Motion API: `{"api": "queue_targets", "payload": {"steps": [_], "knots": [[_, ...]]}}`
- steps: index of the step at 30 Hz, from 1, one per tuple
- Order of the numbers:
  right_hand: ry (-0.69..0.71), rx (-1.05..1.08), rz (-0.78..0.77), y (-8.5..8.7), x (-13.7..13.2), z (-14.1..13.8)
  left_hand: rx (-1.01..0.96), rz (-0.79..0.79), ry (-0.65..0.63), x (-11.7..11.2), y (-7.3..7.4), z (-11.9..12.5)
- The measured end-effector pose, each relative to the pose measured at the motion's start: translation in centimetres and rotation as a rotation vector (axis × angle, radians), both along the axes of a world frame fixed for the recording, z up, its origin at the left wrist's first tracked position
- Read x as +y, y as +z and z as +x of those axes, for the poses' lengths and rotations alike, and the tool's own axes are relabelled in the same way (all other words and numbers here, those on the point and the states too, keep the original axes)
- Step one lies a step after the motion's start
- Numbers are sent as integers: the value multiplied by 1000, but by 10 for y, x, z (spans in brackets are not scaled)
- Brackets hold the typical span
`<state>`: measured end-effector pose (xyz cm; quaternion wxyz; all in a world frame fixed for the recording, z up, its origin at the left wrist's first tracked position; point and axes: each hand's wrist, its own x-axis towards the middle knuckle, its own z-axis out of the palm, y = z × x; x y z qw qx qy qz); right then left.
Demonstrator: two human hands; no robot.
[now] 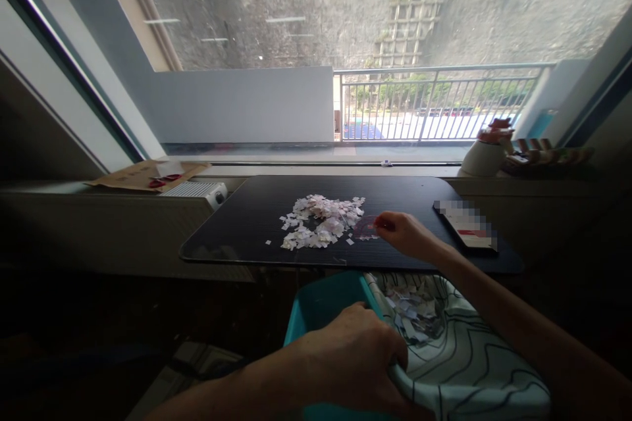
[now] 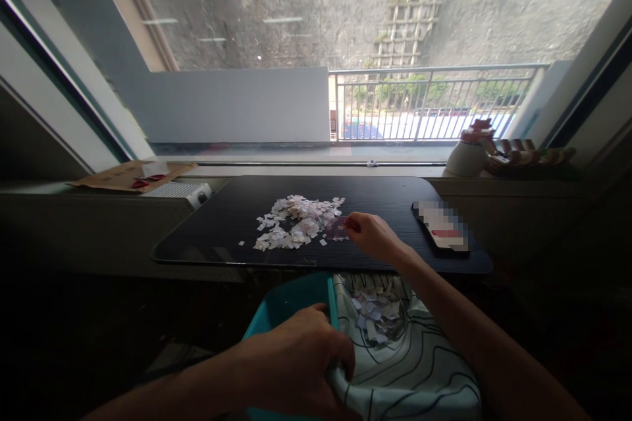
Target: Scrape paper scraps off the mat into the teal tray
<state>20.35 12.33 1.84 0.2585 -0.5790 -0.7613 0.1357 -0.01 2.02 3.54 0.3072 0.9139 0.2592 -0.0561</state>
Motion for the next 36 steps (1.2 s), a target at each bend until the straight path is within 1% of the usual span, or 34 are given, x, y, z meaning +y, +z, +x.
{"api": "queue_targets", "payload": {"steps": [4,8,11,14,17,19,20,23,25,27,31,33,36], "knots": [[41,-31,-12,-3,6,-13,-23,1,0,0,-2,-3],[54,-78,-45,1,5,-12,-37,-6,-15,2,-5,-5],[48,-125,-87,9,-7,2,-63,-3,-24,3,-6,-6],[43,-170,-145,18,-29,26,-88,5,-22,2,-8,-5],[23,-255,-258,26,-52,48,-85,15,-7,0,-7,-3],[4,-294,-291,29,-60,56,-81,21,-12,0,-6,-2],[-6,-294,-279,30,-61,57,-78,23,-17,0,-5,-2],[-23,-230,-159,27,-50,49,-48,23,-30,-1,-4,0],[-16,-167,-67,24,-34,34,-22,21,-37,-2,-4,1],[-2,-122,-16,19,-18,17,6,36,-44,-3,-6,2],[17,-116,7,10,7,-10,35,50,-58,-2,-12,1],[28,-125,0,7,11,-15,32,34,-50,-2,-14,-1],[44,-147,-23,8,10,-13,16,42,-39,-1,-16,-3]]}}
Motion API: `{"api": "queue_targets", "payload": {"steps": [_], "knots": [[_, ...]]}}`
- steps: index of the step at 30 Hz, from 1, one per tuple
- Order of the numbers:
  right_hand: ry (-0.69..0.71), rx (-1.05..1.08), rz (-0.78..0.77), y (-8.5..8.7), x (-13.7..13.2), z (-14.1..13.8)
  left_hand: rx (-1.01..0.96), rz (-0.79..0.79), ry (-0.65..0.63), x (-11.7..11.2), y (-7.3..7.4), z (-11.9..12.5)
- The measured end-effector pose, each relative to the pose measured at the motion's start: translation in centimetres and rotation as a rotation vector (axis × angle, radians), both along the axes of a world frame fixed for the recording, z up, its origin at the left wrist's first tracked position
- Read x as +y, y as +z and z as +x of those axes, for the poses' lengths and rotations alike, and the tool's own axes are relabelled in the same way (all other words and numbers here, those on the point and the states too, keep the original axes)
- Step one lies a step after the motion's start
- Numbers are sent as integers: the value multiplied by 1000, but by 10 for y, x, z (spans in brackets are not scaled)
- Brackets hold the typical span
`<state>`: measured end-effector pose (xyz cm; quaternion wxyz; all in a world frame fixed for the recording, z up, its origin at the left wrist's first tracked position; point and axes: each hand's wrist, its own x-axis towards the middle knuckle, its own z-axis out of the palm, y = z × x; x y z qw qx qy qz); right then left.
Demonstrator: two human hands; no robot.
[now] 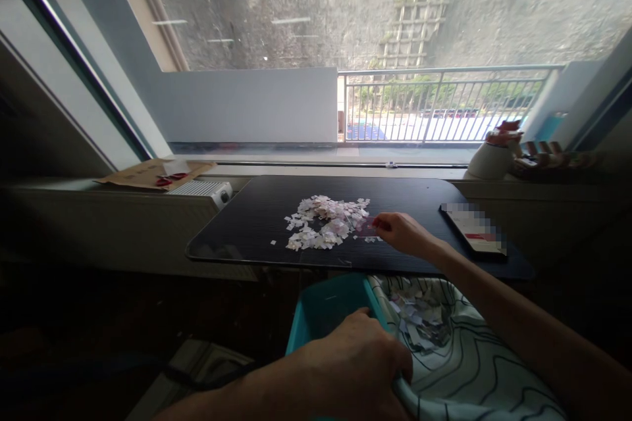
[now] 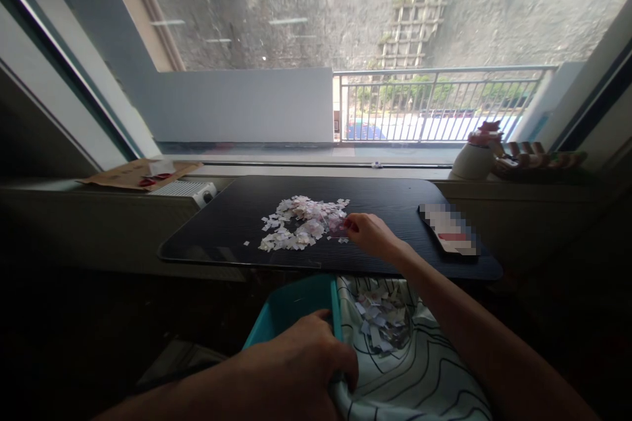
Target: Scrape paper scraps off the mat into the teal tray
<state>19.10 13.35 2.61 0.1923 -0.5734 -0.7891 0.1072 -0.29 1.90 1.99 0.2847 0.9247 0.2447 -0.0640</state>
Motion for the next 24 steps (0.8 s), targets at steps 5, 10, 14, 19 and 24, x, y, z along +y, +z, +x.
{"api": "queue_targets", "payload": {"steps": [5,10,14,19,24], "knots": [[3,-20,8,5,-3,2,-45,47,-33,-3,2,1],[15,-17,12,0,-3,-7,-46,109,-38,-6,2,0],[-29,-29,12,-2,-10,8,-47,134,-90,-5,-1,-2],[-155,-12,60,-9,-14,36,-62,232,-243,-2,-10,3],[-72,28,5,-20,-25,32,-47,252,-326,4,-11,9]]}}
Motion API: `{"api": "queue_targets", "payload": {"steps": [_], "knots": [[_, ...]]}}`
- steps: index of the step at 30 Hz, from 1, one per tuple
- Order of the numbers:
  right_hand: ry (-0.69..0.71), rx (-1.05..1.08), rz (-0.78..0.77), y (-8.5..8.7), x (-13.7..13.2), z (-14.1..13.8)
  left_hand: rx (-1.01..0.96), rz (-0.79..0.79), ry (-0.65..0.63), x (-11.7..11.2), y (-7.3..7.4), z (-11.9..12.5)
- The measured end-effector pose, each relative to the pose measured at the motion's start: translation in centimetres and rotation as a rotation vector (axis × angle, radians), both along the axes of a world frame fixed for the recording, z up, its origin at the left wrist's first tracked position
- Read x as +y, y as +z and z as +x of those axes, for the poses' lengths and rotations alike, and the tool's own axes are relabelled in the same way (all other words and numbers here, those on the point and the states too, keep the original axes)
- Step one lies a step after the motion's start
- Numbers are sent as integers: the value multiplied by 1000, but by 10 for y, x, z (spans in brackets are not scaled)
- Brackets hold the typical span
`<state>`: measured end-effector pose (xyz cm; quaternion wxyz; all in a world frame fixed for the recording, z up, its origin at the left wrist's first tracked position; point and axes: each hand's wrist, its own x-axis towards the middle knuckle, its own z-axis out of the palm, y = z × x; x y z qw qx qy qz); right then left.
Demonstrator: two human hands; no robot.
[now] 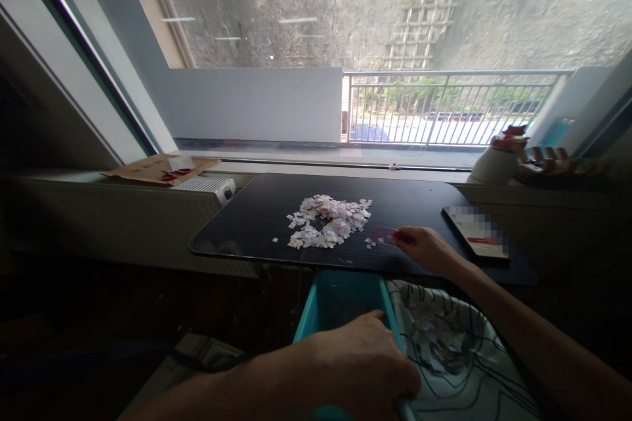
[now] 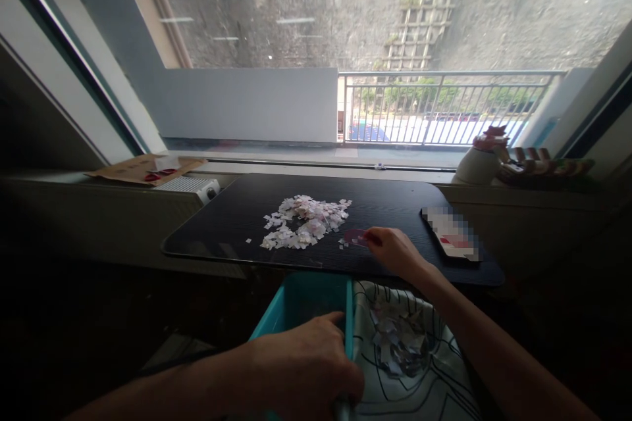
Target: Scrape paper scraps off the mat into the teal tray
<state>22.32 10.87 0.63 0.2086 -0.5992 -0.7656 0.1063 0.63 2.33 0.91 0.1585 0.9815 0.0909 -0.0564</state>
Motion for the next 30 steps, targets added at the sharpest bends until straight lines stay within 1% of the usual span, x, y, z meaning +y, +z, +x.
{"api": "queue_targets", "payload": {"steps": [2,4,8,10,13,16,18,22,24,26,30], "knots": [[50,23,-23,-1,-3,-5,17,-10,-2,2,3,1],[59,47,-21,-1,-2,-7,29,-19,-1,3,7,1],[-20,68,20,-4,11,-7,36,-26,-26,3,9,2],[-20,64,13,-6,14,-8,43,-22,-33,2,8,2],[36,56,-20,-8,6,-13,66,-21,-39,1,4,3],[81,54,-37,-5,-5,-14,70,-7,-36,0,3,5],[55,52,-18,-4,-6,-10,71,6,-33,0,5,6],[-69,29,46,-4,3,8,127,13,-44,-1,9,7],[-80,18,46,-7,3,14,146,13,-49,-1,10,6],[-56,16,25,-9,-4,13,142,9,-45,-1,9,6],[29,39,-26,-11,-23,2,110,-2,-35,-2,8,6]]}}
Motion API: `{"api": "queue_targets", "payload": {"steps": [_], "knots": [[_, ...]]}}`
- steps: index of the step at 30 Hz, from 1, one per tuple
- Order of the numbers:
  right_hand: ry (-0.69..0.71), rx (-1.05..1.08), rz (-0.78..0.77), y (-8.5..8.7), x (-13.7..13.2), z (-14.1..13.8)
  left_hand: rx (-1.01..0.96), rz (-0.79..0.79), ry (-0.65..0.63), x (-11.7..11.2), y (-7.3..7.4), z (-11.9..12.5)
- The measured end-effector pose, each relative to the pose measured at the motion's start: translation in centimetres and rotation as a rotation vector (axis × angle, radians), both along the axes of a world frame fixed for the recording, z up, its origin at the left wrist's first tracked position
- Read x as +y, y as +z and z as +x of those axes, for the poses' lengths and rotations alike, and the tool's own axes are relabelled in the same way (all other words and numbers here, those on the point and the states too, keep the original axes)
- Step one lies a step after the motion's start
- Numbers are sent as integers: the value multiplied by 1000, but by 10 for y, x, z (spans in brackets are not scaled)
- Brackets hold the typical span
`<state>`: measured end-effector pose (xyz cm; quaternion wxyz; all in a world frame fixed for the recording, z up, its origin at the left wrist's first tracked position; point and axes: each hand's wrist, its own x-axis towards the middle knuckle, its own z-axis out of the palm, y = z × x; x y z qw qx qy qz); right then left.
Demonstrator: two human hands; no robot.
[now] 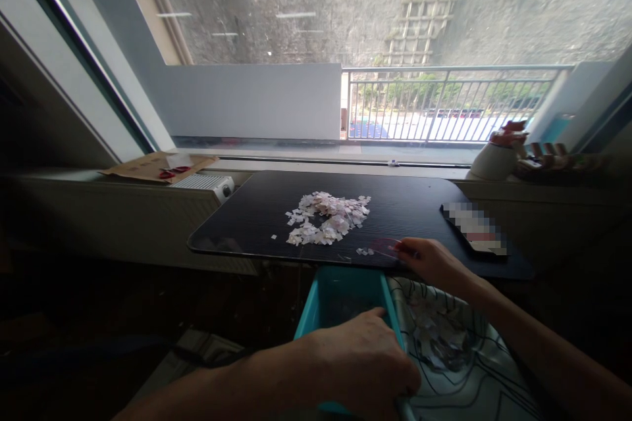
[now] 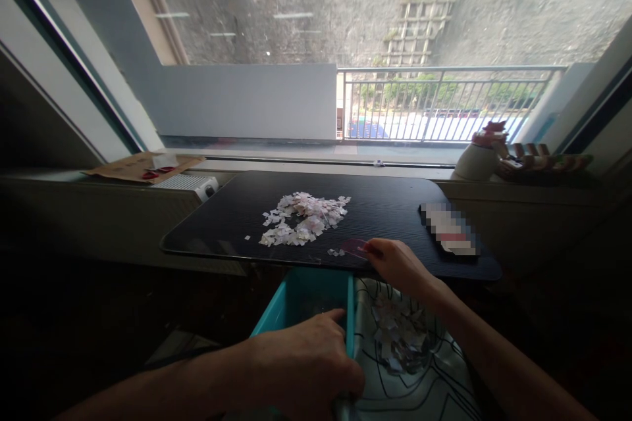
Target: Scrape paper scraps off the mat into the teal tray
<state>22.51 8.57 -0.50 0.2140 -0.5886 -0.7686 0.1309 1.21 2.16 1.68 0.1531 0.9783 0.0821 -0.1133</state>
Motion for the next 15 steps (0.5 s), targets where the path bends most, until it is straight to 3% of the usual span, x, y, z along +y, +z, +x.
{"api": "queue_targets", "payload": {"steps": [12,15], "knots": [[80,106,-32,7,-15,-5,-48,18,7,0,-4,-2],[44,89,-16,10,-10,-8,-81,9,-3,0,-4,-3]]}}
